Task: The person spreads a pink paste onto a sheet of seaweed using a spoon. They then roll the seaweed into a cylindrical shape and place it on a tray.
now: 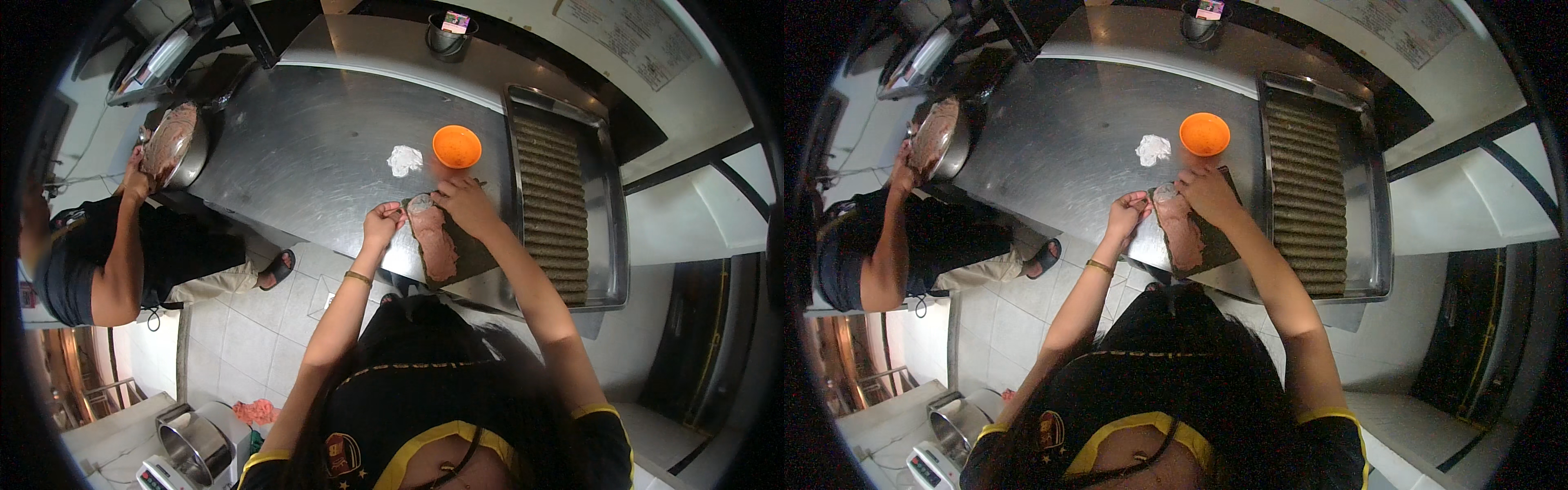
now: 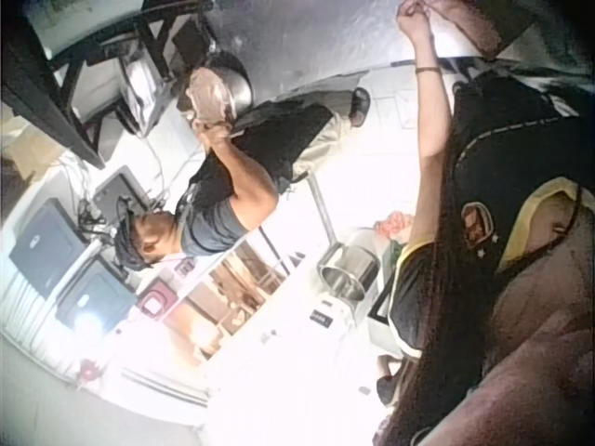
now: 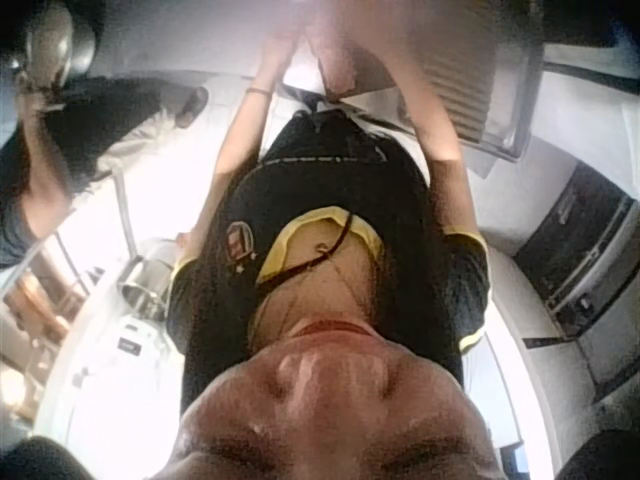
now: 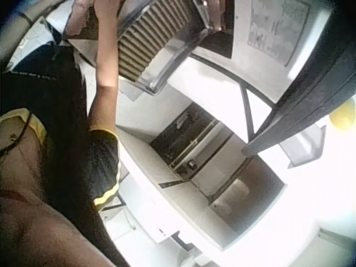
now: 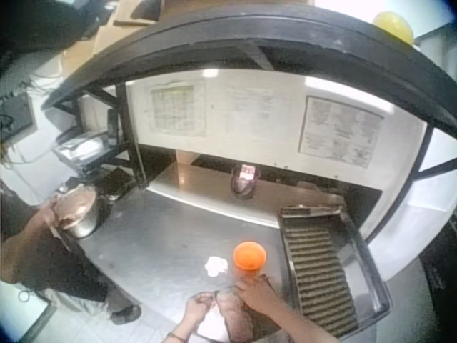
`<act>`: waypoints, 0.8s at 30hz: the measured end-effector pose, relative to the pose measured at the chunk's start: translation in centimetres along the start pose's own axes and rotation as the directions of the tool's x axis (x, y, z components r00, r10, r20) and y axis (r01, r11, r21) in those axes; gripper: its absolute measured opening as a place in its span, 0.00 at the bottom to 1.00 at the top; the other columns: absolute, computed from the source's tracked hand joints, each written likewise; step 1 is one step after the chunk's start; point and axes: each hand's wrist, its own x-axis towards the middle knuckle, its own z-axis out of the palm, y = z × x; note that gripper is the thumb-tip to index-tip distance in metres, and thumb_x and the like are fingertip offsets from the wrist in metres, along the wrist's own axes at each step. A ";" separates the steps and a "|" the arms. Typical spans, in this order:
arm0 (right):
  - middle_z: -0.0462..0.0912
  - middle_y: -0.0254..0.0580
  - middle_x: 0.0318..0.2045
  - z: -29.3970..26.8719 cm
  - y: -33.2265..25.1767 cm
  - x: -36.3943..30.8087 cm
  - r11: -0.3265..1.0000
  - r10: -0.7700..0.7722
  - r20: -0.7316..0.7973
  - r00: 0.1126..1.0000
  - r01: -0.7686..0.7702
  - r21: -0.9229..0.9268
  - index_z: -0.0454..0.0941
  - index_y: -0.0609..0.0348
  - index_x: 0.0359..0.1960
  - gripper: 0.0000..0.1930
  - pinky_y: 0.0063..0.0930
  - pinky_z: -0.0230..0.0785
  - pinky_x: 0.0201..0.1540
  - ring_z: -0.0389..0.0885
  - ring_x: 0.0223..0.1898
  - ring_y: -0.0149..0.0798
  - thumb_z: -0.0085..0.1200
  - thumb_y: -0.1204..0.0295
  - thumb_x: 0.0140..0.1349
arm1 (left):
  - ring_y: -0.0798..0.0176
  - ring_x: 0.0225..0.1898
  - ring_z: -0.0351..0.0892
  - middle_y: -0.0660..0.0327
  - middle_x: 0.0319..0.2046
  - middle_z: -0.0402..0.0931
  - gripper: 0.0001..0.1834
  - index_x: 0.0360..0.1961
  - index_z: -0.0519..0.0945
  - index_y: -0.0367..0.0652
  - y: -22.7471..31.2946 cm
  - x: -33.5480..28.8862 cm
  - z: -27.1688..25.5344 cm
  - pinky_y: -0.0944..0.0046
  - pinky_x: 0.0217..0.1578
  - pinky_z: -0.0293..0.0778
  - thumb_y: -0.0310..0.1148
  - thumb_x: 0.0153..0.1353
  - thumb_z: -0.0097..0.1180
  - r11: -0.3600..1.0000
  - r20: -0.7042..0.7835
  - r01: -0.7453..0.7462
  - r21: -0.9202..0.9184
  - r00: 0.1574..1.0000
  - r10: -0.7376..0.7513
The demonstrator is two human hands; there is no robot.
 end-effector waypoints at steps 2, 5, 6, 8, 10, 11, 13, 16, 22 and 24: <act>0.74 0.35 0.39 1.0 -0.2 0.4 0.999 0.039 -0.049 0.998 -0.038 0.014 0.79 0.52 0.42 0.13 0.36 0.64 0.50 0.73 0.45 0.39 0.46 0.70 0.56 | 0.68 0.33 0.79 0.56 0.34 0.77 0.12 0.44 0.72 0.29 0.3 -0.1 0.3 0.75 0.32 0.75 0.19 0.58 0.49 1.000 0.003 0.005 -0.002 1.000 -0.005; 0.75 0.36 0.38 1.6 -0.1 0.4 0.981 0.190 -0.234 0.953 -0.178 0.074 0.79 0.51 0.43 0.13 0.35 0.66 0.48 0.74 0.43 0.40 0.46 0.71 0.57 | 0.67 0.35 0.79 0.56 0.35 0.77 0.11 0.44 0.71 0.30 0.6 -0.4 0.2 0.74 0.34 0.76 0.21 0.60 0.47 0.999 0.022 0.015 0.044 1.000 -0.016; 0.75 0.37 0.37 1.3 0.2 -0.1 0.979 0.200 -0.215 0.956 -0.190 0.068 0.79 0.51 0.43 0.13 0.35 0.66 0.47 0.74 0.42 0.41 0.46 0.72 0.57 | 0.67 0.36 0.78 0.56 0.37 0.77 0.11 0.45 0.71 0.31 0.5 -0.6 0.0 0.73 0.36 0.76 0.23 0.62 0.46 0.997 0.032 0.029 0.078 0.999 -0.031; 0.75 0.38 0.36 0.5 0.5 -1.2 0.975 0.213 -0.133 0.968 -0.203 0.086 0.79 0.50 0.43 0.13 0.34 0.67 0.46 0.74 0.41 0.41 0.47 0.72 0.56 | 0.66 0.38 0.78 0.56 0.38 0.77 0.11 0.46 0.71 0.32 0.3 -1.0 -0.4 0.72 0.38 0.76 0.25 0.63 0.45 0.990 0.069 0.060 0.132 0.995 -0.069; 0.75 0.38 0.35 -0.6 0.3 -2.6 0.969 0.212 0.005 0.977 -0.211 0.132 0.79 0.49 0.42 0.14 0.34 0.67 0.46 0.74 0.41 0.41 0.47 0.73 0.55 | 0.66 0.38 0.78 0.56 0.39 0.77 0.11 0.46 0.71 0.32 0.0 -1.8 -0.7 0.71 0.39 0.76 0.25 0.64 0.44 0.980 0.122 0.102 0.169 0.985 -0.124; 0.75 0.39 0.35 -1.2 0.2 -2.9 0.972 0.178 0.074 0.981 -0.188 0.144 0.79 0.49 0.42 0.13 0.34 0.67 0.46 0.74 0.41 0.41 0.47 0.73 0.55 | 0.65 0.39 0.79 0.56 0.39 0.77 0.12 0.46 0.71 0.32 -0.2 -2.1 -0.6 0.71 0.39 0.76 0.25 0.64 0.43 0.979 0.140 0.113 0.170 0.981 -0.138; 0.74 0.39 0.35 -2.0 -0.3 -3.4 0.973 0.114 0.207 0.972 -0.152 0.177 0.79 0.49 0.41 0.13 0.35 0.66 0.47 0.73 0.42 0.41 0.46 0.72 0.55 | 0.65 0.39 0.79 0.55 0.40 0.77 0.12 0.46 0.71 0.32 -0.3 -2.7 -0.5 0.71 0.39 0.76 0.24 0.64 0.43 0.975 0.181 0.136 0.178 0.969 -0.168; 0.75 0.43 0.36 -1.8 -1.4 -3.7 0.989 0.020 0.218 0.976 -0.052 0.140 0.79 0.58 0.31 0.10 0.40 0.66 0.51 0.73 0.46 0.44 0.46 0.71 0.53 | 0.64 0.39 0.79 0.55 0.40 0.77 0.12 0.47 0.71 0.32 -0.2 -3.1 -0.4 0.71 0.39 0.76 0.24 0.64 0.42 0.966 0.199 0.134 0.223 0.963 -0.180; 0.74 0.40 0.35 -1.6 -2.9 -6.2 0.998 0.028 0.188 0.982 -0.039 0.053 0.79 0.52 0.38 0.12 0.36 0.65 0.48 0.73 0.44 0.41 0.46 0.71 0.52 | 0.63 0.40 0.79 0.53 0.40 0.77 0.13 0.47 0.71 0.31 -0.1 -3.3 -0.2 0.71 0.39 0.76 0.22 0.62 0.45 0.973 0.192 0.128 0.194 0.967 -0.165; 0.74 0.40 0.34 -1.1 -3.4 -7.3 0.997 0.033 0.150 0.988 -0.044 0.071 0.78 0.53 0.38 0.12 0.36 0.65 0.48 0.73 0.44 0.41 0.46 0.72 0.52 | 0.63 0.40 0.79 0.53 0.40 0.77 0.13 0.47 0.71 0.31 -0.3 -3.3 -0.1 0.71 0.40 0.76 0.22 0.61 0.46 0.974 0.189 0.116 0.194 0.970 -0.154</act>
